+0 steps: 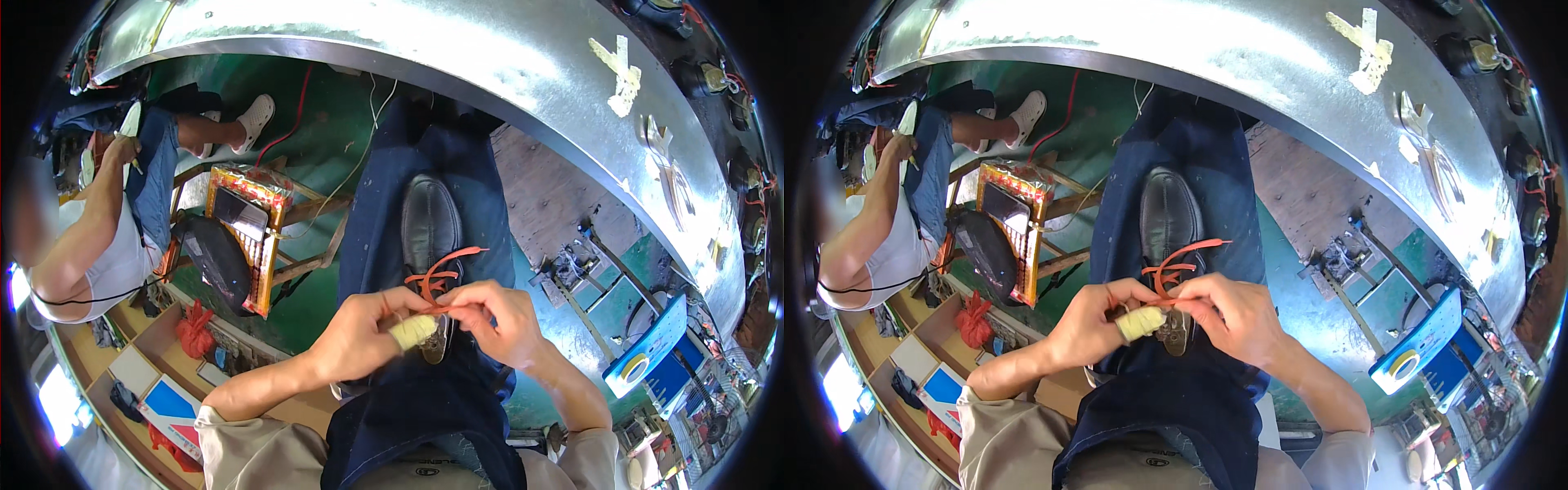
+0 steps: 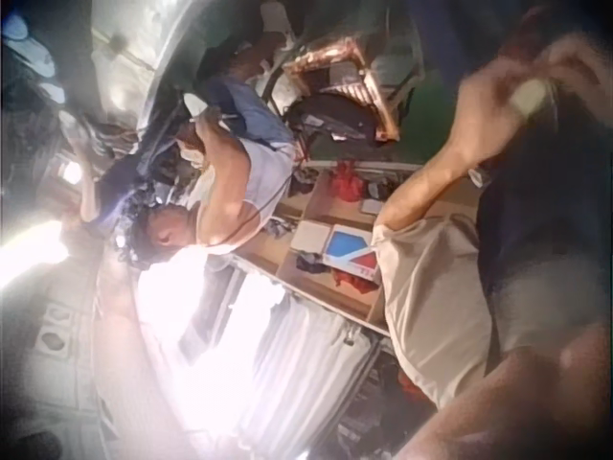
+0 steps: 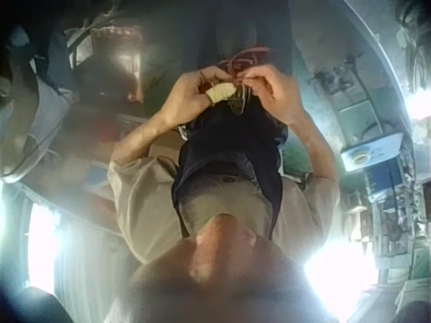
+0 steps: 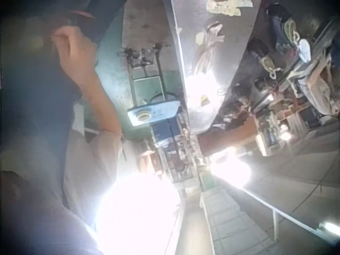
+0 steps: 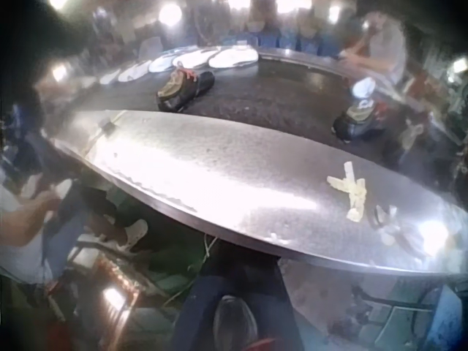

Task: Apply glue or finishing agent to the soles of shoes using a tool, then lace them and place them back on the conveyor belt.

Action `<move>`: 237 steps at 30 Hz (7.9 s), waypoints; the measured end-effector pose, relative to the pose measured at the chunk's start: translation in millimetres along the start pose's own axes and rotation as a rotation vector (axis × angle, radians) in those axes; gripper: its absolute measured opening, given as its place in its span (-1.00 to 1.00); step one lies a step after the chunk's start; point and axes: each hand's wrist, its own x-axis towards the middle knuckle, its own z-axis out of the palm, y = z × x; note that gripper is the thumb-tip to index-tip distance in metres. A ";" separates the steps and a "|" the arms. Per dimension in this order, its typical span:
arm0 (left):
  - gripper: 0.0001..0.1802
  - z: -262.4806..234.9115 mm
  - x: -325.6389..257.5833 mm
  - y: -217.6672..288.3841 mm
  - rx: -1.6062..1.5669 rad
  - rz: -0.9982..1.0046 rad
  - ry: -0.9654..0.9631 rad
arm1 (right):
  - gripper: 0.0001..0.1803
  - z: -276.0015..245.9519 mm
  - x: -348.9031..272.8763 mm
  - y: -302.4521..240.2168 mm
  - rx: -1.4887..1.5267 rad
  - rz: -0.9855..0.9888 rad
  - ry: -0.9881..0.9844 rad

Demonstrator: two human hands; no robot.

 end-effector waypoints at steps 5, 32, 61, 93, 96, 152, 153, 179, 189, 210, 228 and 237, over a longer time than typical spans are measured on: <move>-0.51 -8.6 8.3 7.5 1.047 0.702 0.119 | -0.82 -4.5 29.0 -25.0 -0.031 0.238 -0.118; -0.32 54.2 67.8 -64.7 -0.048 0.431 0.368 | -0.75 -31.1 -30.2 14.7 -0.141 0.108 -0.290; -0.49 21.0 144.1 -78.9 -0.041 0.370 0.597 | -0.35 102.8 56.6 84.0 1.351 0.609 0.599; -0.44 34.3 72.8 -2.6 -0.148 0.710 0.117 | -0.42 -26.3 15.0 -96.8 -0.696 -0.557 0.203; -0.32 34.9 46.7 11.1 -0.551 0.510 -0.035 | -0.19 -34.5 -8.3 -87.0 -0.468 -0.335 0.379; -0.25 44.7 71.6 20.5 -0.950 0.081 -0.127 | -0.62 -65.8 71.0 -78.5 -0.405 -0.004 0.328; -0.25 44.9 77.9 3.3 -0.846 0.195 0.094 | -0.63 -54.1 53.9 -53.5 -0.293 -0.078 0.352; -0.14 24.4 72.9 -2.4 -1.015 0.503 0.349 | -0.50 -51.8 -20.9 -8.5 0.106 0.350 0.099; -0.31 17.5 111.8 -22.0 -0.397 0.443 0.281 | -0.16 20.9 7.3 25.6 -0.356 0.126 0.224; -0.40 4.8 99.8 -21.6 -0.032 0.597 0.244 | -0.64 -209.2 34.1 33.7 -1.349 -0.216 0.848; -0.41 7.7 81.8 -14.0 0.019 0.665 0.304 | -0.48 -39.7 -0.9 -27.9 0.665 0.504 -0.282; -0.40 14.6 78.3 -19.2 0.138 0.655 0.320 | -0.61 -34.1 -3.6 -27.6 -0.194 0.276 -0.111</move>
